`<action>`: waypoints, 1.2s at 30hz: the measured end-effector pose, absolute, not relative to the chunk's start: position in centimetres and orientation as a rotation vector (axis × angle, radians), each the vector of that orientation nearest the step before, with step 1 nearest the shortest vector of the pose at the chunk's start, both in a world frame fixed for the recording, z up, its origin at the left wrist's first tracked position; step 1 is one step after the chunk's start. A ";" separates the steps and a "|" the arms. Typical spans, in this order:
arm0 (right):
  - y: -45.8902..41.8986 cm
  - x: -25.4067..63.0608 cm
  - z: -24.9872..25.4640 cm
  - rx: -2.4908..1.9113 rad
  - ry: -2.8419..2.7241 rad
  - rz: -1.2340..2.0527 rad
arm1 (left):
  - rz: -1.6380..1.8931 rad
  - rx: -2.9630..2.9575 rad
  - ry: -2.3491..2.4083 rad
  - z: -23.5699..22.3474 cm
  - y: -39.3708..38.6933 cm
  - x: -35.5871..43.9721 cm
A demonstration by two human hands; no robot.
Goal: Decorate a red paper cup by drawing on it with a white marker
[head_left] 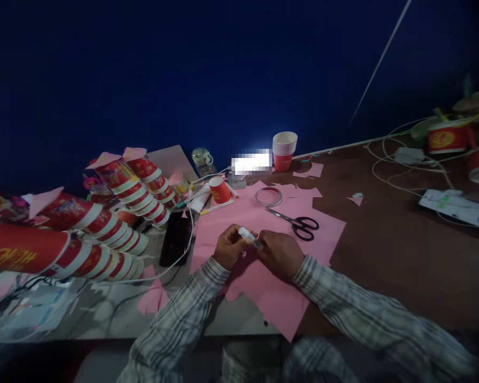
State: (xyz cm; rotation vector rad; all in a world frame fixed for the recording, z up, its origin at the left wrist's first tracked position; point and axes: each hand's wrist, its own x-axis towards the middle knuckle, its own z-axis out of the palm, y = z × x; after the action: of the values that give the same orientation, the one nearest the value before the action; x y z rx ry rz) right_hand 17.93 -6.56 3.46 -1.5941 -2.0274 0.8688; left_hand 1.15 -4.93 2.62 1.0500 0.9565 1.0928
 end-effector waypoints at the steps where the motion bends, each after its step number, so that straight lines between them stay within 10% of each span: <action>1: -6.7 17.8 3.4 -1.609 -2.058 0.753 | 1.103 1.047 0.960 2.4 -4.9 1.1; 8: -6.4 18.3 3.4 -1.248 -1.826 1.554 | 1.121 0.993 0.894 1.9 -4.4 0.7; 15: -6.8 17.4 4.0 -1.682 -2.172 0.685 | 1.170 1.071 0.955 2.1 -5.1 1.6; 22: -6.2 18.3 4.4 -1.354 -2.070 1.256 | 1.144 1.049 0.918 2.2 -4.7 0.9; 29: -6.5 17.3 4.1 -1.649 -2.226 0.593 | 1.195 1.075 0.985 2.4 -5.3 2.0; 36: -6.4 18.1 4.6 -1.347 -2.064 1.222 | 1.202 1.063 0.967 2.4 -4.9 1.3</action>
State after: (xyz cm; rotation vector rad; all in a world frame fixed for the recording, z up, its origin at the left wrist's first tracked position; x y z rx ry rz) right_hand 18.09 -6.36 4.60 -1.3473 -2.0641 1.2220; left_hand 1.28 -4.91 2.44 1.0627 0.9671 1.2015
